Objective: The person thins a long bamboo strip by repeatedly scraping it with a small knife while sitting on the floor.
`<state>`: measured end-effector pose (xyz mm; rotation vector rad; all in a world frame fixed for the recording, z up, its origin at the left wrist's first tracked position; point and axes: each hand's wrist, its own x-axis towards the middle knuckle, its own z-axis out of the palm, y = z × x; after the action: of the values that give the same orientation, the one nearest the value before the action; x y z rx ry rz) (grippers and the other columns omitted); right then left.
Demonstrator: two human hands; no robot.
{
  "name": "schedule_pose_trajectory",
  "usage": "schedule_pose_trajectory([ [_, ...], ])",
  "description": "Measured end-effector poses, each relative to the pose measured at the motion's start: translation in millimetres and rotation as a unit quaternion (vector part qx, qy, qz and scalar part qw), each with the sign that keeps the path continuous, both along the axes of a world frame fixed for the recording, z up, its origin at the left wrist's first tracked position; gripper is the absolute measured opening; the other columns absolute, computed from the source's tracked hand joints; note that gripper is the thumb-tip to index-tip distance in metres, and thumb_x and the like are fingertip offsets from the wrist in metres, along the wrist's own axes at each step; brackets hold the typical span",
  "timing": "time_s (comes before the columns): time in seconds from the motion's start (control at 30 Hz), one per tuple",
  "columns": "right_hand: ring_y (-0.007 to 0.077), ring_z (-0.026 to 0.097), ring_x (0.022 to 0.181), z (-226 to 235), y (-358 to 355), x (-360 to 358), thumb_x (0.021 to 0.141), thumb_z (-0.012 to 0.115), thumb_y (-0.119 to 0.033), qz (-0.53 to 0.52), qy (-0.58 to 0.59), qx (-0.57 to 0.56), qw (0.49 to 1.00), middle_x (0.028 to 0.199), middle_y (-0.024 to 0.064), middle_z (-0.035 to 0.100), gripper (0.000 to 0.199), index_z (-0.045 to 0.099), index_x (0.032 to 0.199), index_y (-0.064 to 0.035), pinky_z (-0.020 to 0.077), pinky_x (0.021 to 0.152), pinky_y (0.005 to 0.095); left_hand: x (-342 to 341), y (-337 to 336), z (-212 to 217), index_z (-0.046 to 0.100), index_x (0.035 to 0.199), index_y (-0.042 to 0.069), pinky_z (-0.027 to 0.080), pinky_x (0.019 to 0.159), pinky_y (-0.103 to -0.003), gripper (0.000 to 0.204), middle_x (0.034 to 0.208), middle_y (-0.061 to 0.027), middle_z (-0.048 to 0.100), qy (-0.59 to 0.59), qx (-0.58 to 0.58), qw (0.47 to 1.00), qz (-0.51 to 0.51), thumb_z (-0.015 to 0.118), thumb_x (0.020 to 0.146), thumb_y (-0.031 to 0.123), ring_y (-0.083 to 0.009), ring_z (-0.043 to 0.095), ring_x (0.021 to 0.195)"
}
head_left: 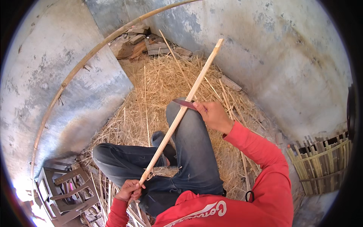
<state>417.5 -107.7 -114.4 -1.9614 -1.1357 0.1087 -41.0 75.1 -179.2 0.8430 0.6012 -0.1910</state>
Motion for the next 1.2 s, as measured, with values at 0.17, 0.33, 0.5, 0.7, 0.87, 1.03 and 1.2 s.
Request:
schedule_pose_trajectory([
  [0.17, 0.0377, 0.044, 0.051, 25.9, 9.0, 115.7, 0.106, 0.05, -0.048, -0.206, -0.051, 0.068, 0.975, 0.058, 0.0228, 0.049, 0.063, 0.061, 0.073, 0.0047, 0.0374, 0.054, 0.0502, 15.3, -7.2, 19.1, 0.066, 0.102, -0.006, 0.025, 0.039, -0.026, 0.032, 0.057, -0.0016, 0.044, 0.007, 0.047, 0.999, -0.008, 0.062, 0.104, 0.026, -0.0082, 0.034, 0.042],
  [0.33, 0.0407, 0.049, 0.051, 13.6, 11.9, 134.1, 0.106, 0.05, -0.049, -0.218, -0.096, 0.018, 0.971, 0.06, 0.0257, 0.052, 0.065, 0.062, 0.071, 0.005, 0.0376, 0.053, 0.0507, 37.0, -12.8, 23.2, 0.063, 0.11, -0.006, 0.026, 0.042, -0.024, 0.027, 0.061, 0.0003, 0.043, -0.003, 0.012, 1.0, -0.007, 0.056, 0.108, 0.02, -0.0074, 0.036, 0.046],
  [0.5, 0.0416, 0.058, 0.052, -2.0, 11.2, 6.3, 0.106, 0.052, -0.047, -0.065, -0.01, 0.003, 0.998, 0.06, 0.0248, 0.058, 0.06, 0.069, 0.074, 0.0006, 0.0423, 0.052, 0.0508, 68.8, -31.5, 23.7, 0.06, 0.11, -0.004, 0.025, 0.041, -0.024, 0.026, 0.063, 0.0008, 0.041, -0.02, -0.006, 1.0, -0.003, 0.051, 0.11, 0.021, -0.0069, 0.034, 0.045],
  [0.7, 0.0424, 0.059, 0.052, 2.9, -9.6, -47.2, 0.105, 0.054, -0.044, -0.035, 0.001, -0.073, 0.997, 0.059, 0.0217, 0.059, 0.055, 0.07, 0.074, -0.003, 0.0458, 0.052, 0.0508, 120.1, -45.2, 39.5, 0.06, 0.109, 0.001, 0.023, 0.036, -0.022, 0.027, 0.063, 0.0023, 0.037, -0.062, -0.039, 0.997, 0.018, 0.05, 0.111, 0.026, -0.0048, 0.03, 0.043],
  [0.87, 0.0437, 0.058, 0.053, 6.8, -26.9, -73.3, 0.105, 0.053, -0.046, 0.003, -0.003, -0.083, 0.997, 0.059, 0.0223, 0.059, 0.056, 0.07, 0.074, -0.0028, 0.0449, 0.052, 0.0505, 152.4, -51.0, 45.7, 0.059, 0.114, 0.001, 0.025, 0.038, -0.02, 0.027, 0.066, 0.003, 0.037, -0.082, -0.111, 0.99, 0.038, 0.048, 0.112, 0.026, -0.0038, 0.029, 0.046],
  [1.03, 0.0383, 0.053, 0.047, 10.6, -27.7, -53.9, 0.107, 0.051, -0.046, 0.048, 0.08, -0.097, 0.991, 0.054, 0.02, 0.053, 0.058, 0.07, 0.075, -0.0008, 0.0409, 0.051, 0.0484, 156.6, -48.3, 45.2, 0.056, 0.11, 0.004, 0.024, 0.036, -0.02, 0.025, 0.066, 0.0036, 0.035, -0.082, -0.214, 0.972, 0.051, 0.046, 0.112, 0.027, -0.0037, 0.028, 0.045],
  [1.2, 0.0207, 0.044, 0.045, 14.1, -9.1, 15.7, 0.107, 0.052, -0.045, -0.094, 0.053, -0.019, 0.994, 0.049, 0.0125, 0.046, 0.06, 0.065, 0.071, 0.0021, 0.0345, 0.049, 0.0453, 104.1, -37.9, 22.9, 0.047, 0.092, 0.012, 0.023, 0.037, -0.022, 0.032, 0.065, 0.0037, 0.034, -0.067, -0.325, 0.943, -0.009, 0.046, 0.111, 0.037, -0.0045, 0.028, 0.046],
])
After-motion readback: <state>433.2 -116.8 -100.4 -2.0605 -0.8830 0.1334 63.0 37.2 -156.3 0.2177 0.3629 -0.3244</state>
